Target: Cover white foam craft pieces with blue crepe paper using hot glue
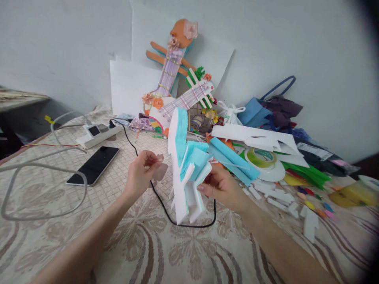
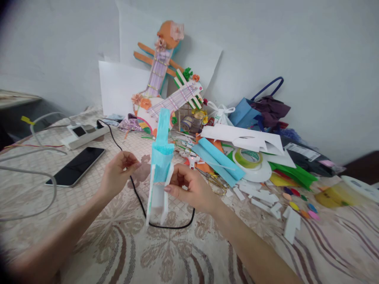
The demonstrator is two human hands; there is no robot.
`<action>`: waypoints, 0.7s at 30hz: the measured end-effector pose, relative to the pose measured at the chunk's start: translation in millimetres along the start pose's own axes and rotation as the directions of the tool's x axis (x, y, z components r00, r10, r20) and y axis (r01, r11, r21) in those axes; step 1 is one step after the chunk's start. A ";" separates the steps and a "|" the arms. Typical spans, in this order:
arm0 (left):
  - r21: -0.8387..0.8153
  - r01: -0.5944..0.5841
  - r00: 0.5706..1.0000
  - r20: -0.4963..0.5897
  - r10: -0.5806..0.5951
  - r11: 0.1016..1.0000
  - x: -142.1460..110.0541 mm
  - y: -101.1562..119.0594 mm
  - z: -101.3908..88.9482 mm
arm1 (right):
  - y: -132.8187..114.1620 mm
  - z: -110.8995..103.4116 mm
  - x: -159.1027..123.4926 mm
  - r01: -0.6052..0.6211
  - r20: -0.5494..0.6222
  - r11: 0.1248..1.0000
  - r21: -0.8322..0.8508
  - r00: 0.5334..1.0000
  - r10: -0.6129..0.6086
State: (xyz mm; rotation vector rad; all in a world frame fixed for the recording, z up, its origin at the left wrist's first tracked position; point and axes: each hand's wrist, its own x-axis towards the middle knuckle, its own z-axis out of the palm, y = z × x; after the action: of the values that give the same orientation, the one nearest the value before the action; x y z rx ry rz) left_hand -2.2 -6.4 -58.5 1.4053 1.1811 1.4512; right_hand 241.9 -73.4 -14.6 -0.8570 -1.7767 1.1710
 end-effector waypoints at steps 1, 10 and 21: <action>-0.063 0.040 0.999 0.024 -0.039 0.997 0.7 -1.2 -0.2 | -0.1 -0.1 -0.1 0.004 -0.004 1.000 -0.004 1.000 -0.004; -0.300 0.290 0.951 0.196 -0.239 0.909 0.6 2.2 -0.5 | 0.8 -2.5 -0.3 0.005 0.007 1.000 -0.019 1.000 -0.005; -0.360 0.193 0.978 0.142 -0.151 0.913 -10.9 25.9 -0.3 | 3.4 -6.9 -0.4 0.027 0.025 0.999 0.039 0.999 -0.028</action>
State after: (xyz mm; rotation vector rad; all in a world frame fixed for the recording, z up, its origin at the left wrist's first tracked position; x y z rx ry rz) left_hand 0.3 -23.6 -36.4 1.0758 0.8772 1.3673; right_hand 248.6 -70.0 -16.3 -0.7960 -1.7754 1.1999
